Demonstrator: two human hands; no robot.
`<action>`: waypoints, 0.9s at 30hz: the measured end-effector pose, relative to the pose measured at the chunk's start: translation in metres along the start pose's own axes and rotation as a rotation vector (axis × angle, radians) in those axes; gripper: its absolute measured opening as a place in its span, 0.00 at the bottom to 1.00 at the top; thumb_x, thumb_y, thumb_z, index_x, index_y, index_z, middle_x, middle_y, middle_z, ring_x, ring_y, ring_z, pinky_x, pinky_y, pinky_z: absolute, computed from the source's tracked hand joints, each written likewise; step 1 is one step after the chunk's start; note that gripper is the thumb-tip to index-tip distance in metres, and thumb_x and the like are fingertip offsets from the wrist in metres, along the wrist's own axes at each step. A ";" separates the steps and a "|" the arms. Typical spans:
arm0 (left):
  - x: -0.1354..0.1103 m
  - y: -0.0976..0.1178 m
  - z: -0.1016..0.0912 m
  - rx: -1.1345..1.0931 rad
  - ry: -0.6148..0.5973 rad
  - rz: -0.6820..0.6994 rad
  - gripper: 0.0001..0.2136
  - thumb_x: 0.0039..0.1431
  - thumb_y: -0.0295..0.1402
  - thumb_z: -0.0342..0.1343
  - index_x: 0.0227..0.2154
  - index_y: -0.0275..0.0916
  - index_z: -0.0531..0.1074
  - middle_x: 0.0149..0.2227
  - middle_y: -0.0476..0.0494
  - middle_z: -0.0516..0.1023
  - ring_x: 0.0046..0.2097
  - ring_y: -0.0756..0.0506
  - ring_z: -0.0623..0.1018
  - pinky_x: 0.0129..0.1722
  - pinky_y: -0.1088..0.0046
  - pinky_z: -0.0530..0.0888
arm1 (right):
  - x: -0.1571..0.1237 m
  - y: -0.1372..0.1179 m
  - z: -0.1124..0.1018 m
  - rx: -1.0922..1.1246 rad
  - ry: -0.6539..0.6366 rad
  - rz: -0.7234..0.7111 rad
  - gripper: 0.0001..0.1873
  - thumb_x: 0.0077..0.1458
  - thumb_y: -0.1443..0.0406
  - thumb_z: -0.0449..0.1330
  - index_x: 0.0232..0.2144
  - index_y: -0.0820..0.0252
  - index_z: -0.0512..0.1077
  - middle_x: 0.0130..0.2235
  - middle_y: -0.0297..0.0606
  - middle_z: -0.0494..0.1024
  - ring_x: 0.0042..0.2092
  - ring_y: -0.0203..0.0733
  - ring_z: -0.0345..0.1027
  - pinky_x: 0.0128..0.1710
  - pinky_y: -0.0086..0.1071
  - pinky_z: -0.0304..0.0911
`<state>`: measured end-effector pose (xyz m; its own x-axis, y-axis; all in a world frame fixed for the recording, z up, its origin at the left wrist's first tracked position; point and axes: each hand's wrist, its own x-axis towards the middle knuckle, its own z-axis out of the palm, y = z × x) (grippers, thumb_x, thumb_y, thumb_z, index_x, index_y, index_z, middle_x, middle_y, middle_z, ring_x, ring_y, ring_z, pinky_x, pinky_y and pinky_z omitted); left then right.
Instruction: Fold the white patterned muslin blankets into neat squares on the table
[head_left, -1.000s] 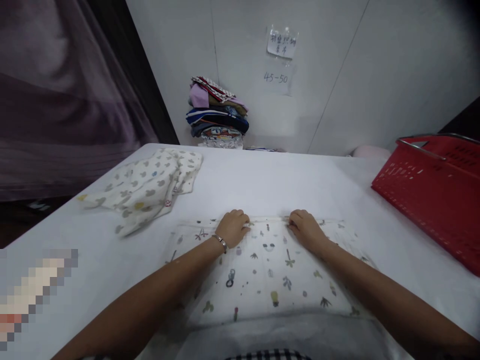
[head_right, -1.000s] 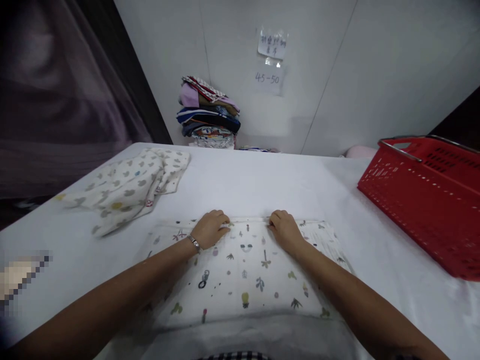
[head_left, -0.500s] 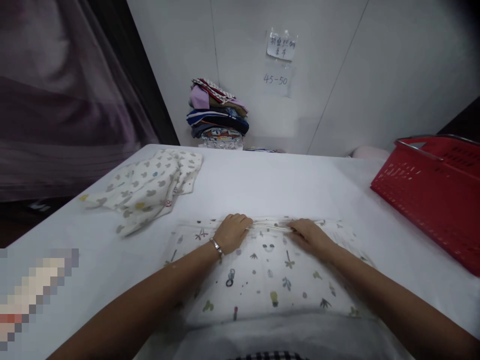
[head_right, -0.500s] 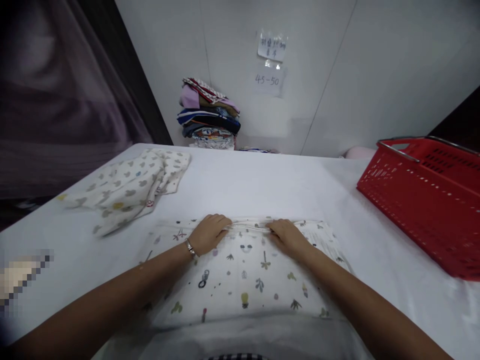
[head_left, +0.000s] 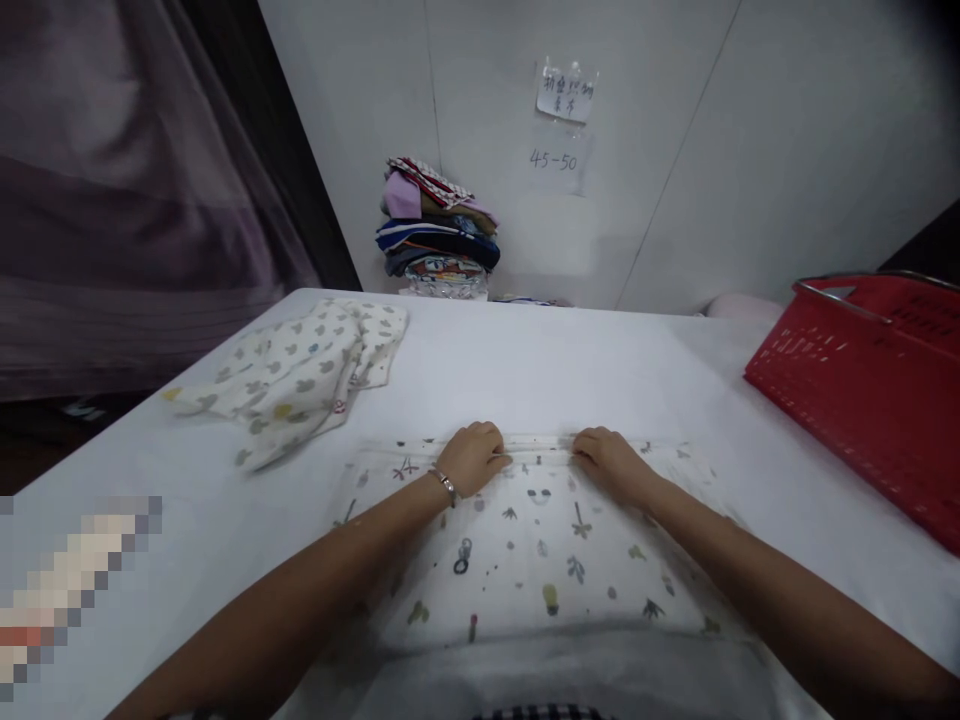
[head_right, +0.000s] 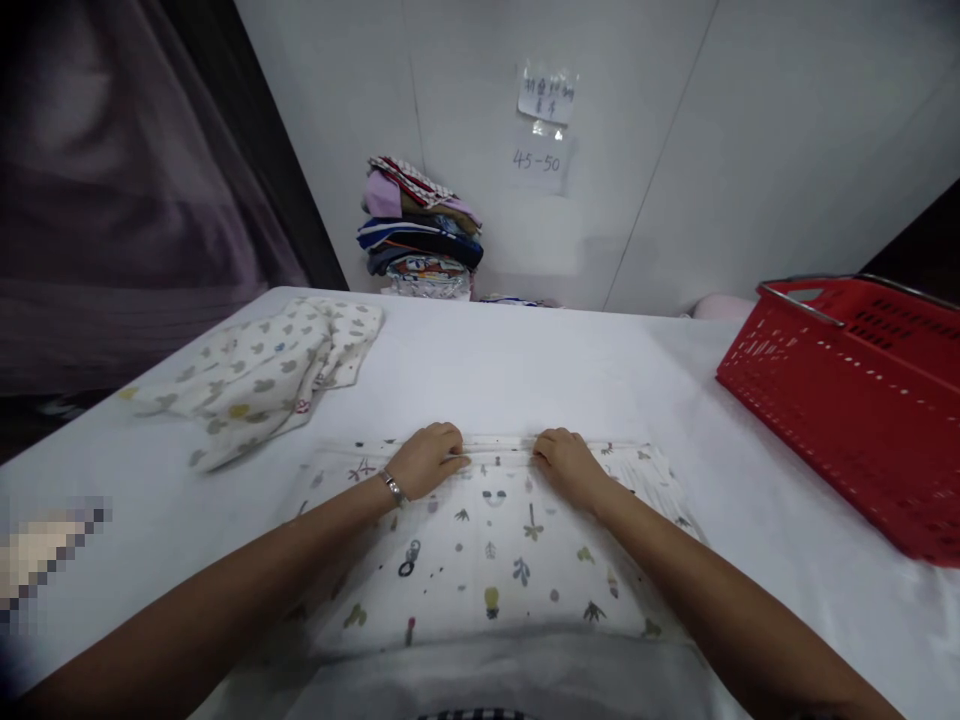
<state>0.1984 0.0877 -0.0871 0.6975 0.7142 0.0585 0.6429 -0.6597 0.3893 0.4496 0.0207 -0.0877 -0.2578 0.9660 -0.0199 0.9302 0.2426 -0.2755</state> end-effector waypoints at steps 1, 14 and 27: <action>0.001 0.000 -0.002 -0.002 -0.017 -0.009 0.06 0.54 0.36 0.53 0.27 0.38 0.68 0.36 0.46 0.71 0.39 0.45 0.69 0.39 0.68 0.65 | 0.000 0.000 0.000 -0.006 -0.005 -0.007 0.08 0.56 0.67 0.51 0.30 0.59 0.70 0.38 0.39 0.72 0.41 0.42 0.62 0.42 0.35 0.56; 0.007 0.000 -0.009 -0.063 -0.075 -0.094 0.07 0.51 0.37 0.55 0.26 0.40 0.69 0.34 0.48 0.70 0.35 0.48 0.70 0.37 0.71 0.65 | -0.004 0.003 -0.012 0.165 -0.040 -0.037 0.09 0.56 0.67 0.50 0.34 0.58 0.71 0.37 0.39 0.72 0.39 0.40 0.66 0.39 0.32 0.59; 0.024 -0.014 0.009 -0.016 -0.037 -0.179 0.08 0.53 0.36 0.52 0.35 0.39 0.69 0.35 0.46 0.71 0.38 0.46 0.71 0.37 0.70 0.66 | 0.014 0.009 0.010 0.021 0.021 0.092 0.12 0.59 0.65 0.47 0.37 0.60 0.70 0.38 0.40 0.73 0.41 0.42 0.64 0.41 0.33 0.58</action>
<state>0.2089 0.1117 -0.0989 0.5836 0.8107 -0.0473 0.7530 -0.5184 0.4053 0.4518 0.0353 -0.0998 -0.1657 0.9858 -0.0261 0.9439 0.1509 -0.2939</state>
